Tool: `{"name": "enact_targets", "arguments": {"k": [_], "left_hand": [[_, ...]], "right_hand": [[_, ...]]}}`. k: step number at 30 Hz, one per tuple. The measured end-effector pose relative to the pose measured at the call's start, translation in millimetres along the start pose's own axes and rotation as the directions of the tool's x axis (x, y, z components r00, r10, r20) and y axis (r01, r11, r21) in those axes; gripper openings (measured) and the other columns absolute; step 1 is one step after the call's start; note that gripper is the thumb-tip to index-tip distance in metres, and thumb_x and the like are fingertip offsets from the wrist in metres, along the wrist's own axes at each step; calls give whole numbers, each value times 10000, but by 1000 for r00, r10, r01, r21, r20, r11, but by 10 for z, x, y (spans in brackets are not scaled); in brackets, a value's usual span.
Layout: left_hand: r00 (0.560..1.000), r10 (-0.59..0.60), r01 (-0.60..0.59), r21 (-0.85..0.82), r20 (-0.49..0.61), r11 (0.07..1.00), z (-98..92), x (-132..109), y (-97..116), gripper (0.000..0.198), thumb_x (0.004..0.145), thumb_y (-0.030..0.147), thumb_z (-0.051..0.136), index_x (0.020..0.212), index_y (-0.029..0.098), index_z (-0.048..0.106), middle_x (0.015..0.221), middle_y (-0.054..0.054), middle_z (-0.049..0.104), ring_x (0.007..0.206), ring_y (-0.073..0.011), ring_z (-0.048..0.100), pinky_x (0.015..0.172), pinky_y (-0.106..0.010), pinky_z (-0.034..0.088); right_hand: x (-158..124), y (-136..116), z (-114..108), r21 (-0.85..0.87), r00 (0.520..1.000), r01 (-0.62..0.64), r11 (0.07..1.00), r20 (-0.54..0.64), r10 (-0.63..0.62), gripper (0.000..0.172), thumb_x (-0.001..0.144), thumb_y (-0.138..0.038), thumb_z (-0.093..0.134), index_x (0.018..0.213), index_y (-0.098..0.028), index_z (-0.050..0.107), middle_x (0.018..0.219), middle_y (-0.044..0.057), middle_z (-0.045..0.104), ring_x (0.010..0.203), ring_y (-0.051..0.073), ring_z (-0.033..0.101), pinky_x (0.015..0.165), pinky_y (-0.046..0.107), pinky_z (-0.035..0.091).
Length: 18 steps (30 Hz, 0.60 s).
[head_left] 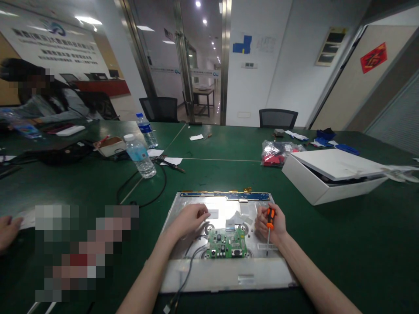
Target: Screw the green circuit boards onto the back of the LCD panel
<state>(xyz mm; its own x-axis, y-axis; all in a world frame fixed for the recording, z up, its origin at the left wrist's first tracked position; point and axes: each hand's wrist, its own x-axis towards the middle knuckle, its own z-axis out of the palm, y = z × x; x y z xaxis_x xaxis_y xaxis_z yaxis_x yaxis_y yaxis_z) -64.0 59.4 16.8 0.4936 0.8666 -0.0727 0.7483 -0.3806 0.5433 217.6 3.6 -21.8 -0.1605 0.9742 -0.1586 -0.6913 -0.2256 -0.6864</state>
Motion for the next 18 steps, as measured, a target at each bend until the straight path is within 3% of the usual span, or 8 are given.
{"name": "enact_targets", "arguments": {"k": [7, 12, 15, 17, 18], "left_hand": [[995, 7, -13, -61, -102, 998, 114, -75, -33, 84, 721, 194, 578, 752, 152, 643, 704, -28, 641, 660, -161, 564, 623, -241, 395], [995, 29, -33, -43, -99, 998, 169, -72, -85, 127, 756, 160, 530, 713, 163, 650, 716, -29, 655, 690, -168, 581, 668, -259, 411], [992, 70, -70, 2, -109, 998, 187, -54, -93, 143, 779, 158, 519, 705, 166, 642, 736, -39, 650, 721, -180, 584, 676, -266, 412], [986, 106, -102, 36, -129, 994, 206, -53, -91, 146, 795, 154, 511, 707, 167, 627, 764, -51, 644, 747, -187, 582, 679, -268, 415], [982, 123, -118, 47, -141, 992, 219, -55, -88, 144, 804, 152, 505, 718, 168, 620, 780, -54, 641, 757, -188, 581, 681, -267, 417]], "right_hand": [[102, -28, 258, 16, 994, 67, 998, -89, -65, 325, 656, -456, 597, 514, -168, 548, 374, -96, 294, 305, 31, 163, 290, 154, 172], [363, -143, 682, -34, 989, 108, 994, -100, -111, 311, 665, -447, 603, 548, -159, 582, 365, -94, 319, 295, 29, 168, 288, 158, 139], [447, -222, 998, -99, 981, 170, 980, -82, -178, 345, 693, -479, 606, 566, -159, 591, 378, -83, 347, 314, 37, 239, 312, 161, 167], [422, -265, 1188, -379, 937, 326, 866, 13, -348, 397, 764, -523, 540, 602, -165, 599, 409, -73, 367, 334, 52, 300, 335, 174, 189], [387, -285, 1267, -528, 898, 410, 743, 92, -430, 406, 797, -519, 516, 619, -166, 606, 422, -69, 378, 350, 58, 328, 359, 179, 219]]}}
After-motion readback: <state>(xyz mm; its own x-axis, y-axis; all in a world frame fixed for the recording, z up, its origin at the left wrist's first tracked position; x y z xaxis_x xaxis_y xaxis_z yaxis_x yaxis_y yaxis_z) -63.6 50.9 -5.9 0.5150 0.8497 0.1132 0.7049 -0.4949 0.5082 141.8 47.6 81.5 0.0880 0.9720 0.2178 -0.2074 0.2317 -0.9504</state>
